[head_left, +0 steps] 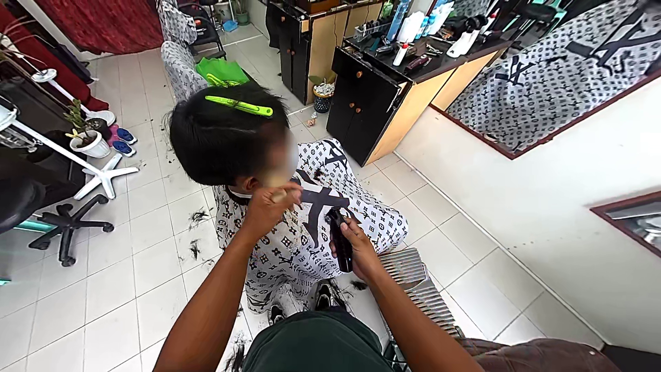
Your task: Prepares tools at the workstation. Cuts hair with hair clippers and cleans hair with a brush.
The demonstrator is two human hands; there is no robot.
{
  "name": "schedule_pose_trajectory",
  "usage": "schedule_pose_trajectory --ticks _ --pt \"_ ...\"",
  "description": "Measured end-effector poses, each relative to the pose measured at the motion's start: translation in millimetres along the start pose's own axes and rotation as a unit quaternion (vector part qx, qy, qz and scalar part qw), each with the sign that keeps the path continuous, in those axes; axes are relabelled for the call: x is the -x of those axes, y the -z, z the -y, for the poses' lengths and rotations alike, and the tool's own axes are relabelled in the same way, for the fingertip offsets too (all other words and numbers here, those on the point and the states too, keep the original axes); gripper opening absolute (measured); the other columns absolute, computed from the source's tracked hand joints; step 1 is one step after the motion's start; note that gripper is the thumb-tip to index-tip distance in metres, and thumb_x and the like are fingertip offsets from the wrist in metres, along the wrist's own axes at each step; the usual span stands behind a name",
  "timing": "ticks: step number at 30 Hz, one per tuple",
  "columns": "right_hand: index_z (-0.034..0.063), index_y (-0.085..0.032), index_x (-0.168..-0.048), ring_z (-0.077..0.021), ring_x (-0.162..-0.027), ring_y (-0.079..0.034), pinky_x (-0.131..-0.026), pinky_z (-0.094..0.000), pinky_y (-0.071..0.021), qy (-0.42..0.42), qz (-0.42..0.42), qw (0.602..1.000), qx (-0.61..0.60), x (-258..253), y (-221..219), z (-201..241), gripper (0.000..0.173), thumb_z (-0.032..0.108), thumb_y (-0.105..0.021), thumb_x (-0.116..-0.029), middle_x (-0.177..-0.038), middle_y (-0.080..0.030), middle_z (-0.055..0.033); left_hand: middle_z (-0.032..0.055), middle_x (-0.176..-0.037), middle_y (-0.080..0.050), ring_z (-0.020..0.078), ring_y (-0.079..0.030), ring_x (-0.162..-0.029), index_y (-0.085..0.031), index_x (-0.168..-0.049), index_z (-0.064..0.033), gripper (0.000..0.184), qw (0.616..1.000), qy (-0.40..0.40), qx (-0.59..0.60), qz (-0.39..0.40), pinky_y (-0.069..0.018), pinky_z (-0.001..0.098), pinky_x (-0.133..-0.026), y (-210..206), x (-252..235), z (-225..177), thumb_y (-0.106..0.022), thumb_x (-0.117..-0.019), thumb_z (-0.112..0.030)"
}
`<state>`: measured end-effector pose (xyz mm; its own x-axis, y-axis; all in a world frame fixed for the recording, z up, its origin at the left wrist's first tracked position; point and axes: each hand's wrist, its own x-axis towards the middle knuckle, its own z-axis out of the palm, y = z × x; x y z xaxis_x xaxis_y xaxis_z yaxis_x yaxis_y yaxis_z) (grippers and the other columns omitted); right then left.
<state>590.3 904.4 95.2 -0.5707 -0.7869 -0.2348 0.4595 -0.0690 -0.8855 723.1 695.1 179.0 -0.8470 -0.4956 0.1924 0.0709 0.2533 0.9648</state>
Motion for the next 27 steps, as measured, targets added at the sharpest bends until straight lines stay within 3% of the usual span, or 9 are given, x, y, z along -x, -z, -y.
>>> schedule_pose_trajectory --ticks 4,7,10,12,13,15,18,21,27 --pt "0.0050 -0.047 -0.120 -0.0102 -0.050 -0.055 -0.046 -0.0230 -0.0499 -0.056 0.010 0.998 0.010 4 -2 4 0.042 0.034 -0.018 -0.1124 -0.072 -0.057 -0.0028 0.0031 -0.087 -0.070 0.0057 -0.058 -0.063 -0.067 -0.122 -0.0048 0.024 0.987 0.102 -0.073 0.098 -0.0466 0.0218 -0.055 4 -7 10 -0.064 -0.1005 -0.013" --pt "0.0015 -0.051 -0.128 -0.0091 -0.048 -0.054 -0.044 -0.0223 -0.0486 -0.082 0.034 0.995 0.040 0 -6 9 0.062 0.041 -0.006 -0.1102 -0.068 -0.059 -0.0015 -0.0025 -0.082 -0.071 -0.0020 -0.058 -0.062 -0.072 -0.110 -0.0030 0.016 1.000 0.001 -0.003 0.012 -0.0475 0.0142 -0.056 3 1 8 -0.065 -0.0973 -0.008" --pt "-0.0004 -0.052 -0.124 -0.0106 -0.052 -0.058 -0.047 -0.0245 -0.0518 -0.048 0.029 0.997 0.050 -5 -21 16 0.045 0.027 -0.019 -0.1089 -0.071 -0.061 -0.0028 0.0026 -0.087 -0.071 0.0033 -0.059 -0.061 -0.068 -0.118 -0.0028 0.021 0.994 0.082 -0.017 0.070 -0.0465 0.0189 -0.053 4 7 6 -0.062 -0.1000 -0.013" --pt "-0.0009 -0.050 -0.121 -0.0133 -0.057 -0.064 -0.053 -0.0282 -0.0577 0.019 0.027 0.999 0.022 -14 -40 30 0.033 0.019 -0.027 -0.1087 -0.076 -0.064 -0.0044 0.0036 -0.094 -0.072 0.0053 -0.065 -0.075 -0.072 -0.115 -0.0030 0.024 0.987 0.038 -0.127 0.088 -0.0545 0.0227 -0.069 2 23 -1 -0.064 -0.1004 -0.020" --pt "-0.0004 -0.048 -0.120 -0.0149 -0.059 -0.066 -0.053 -0.0300 -0.0596 0.047 0.028 0.998 0.007 -19 -51 38 0.029 0.018 -0.029 -0.1090 -0.077 -0.064 -0.0052 0.0050 -0.096 -0.074 0.0080 -0.068 -0.081 -0.075 -0.109 -0.0035 0.023 0.982 -0.037 -0.181 0.031 -0.0562 0.0264 -0.076 0 34 -2 -0.064 -0.0999 -0.021" --pt "0.0016 -0.048 -0.118 -0.0144 -0.056 -0.066 -0.052 -0.0291 -0.0598 0.087 0.042 0.995 0.034 -30 -68 52 0.021 0.015 -0.035 -0.1068 -0.075 -0.065 -0.0052 0.0092 -0.096 -0.076 0.0150 -0.071 -0.082 -0.078 -0.098 -0.0043 0.016 0.940 -0.171 -0.250 -0.154 -0.0586 0.0328 -0.072 2 45 2 -0.068 -0.0961 -0.016" --pt "-0.0016 -0.054 -0.124 -0.0124 -0.056 -0.064 -0.054 -0.0279 -0.0584 0.096 0.056 0.973 0.202 -45 -90 62 0.023 0.009 -0.056 -0.1037 -0.079 -0.067 -0.0073 0.0157 -0.099 -0.073 0.0213 -0.067 -0.080 -0.077 -0.100 -0.0020 0.014 0.888 -0.170 -0.282 -0.321 -0.0539 0.0360 -0.066 22 39 1 -0.074 -0.0922 -0.013" --pt "0.0001 -0.056 -0.124 -0.0125 -0.058 -0.065 -0.056 -0.0282 -0.0582 0.097 0.059 0.950 0.291 -57 -112 63 0.029 0.014 -0.066 -0.1006 -0.085 -0.069 -0.0086 0.0095 -0.096 -0.073 0.0136 -0.068 -0.089 -0.077 -0.104 -0.0050 0.017 0.901 -0.113 -0.230 -0.350 -0.0542 0.0337 -0.083 39 28 7 -0.076 -0.0926 -0.018" --pt "0.0000 -0.058 -0.120 -0.0144 -0.055 -0.064 -0.053 -0.0289 -0.0584 0.057 0.062 0.946 0.312 -66 -125 66 0.027 0.019 -0.065 -0.1022 -0.080 -0.066 -0.0102 0.0048 -0.090 -0.073 0.0074 -0.066 -0.085 -0.077 -0.101 -0.0058 0.016 0.915 -0.088 -0.197 -0.342 -0.0516 0.0278 -0.083 43 28 13 -0.077 -0.0922 -0.019"
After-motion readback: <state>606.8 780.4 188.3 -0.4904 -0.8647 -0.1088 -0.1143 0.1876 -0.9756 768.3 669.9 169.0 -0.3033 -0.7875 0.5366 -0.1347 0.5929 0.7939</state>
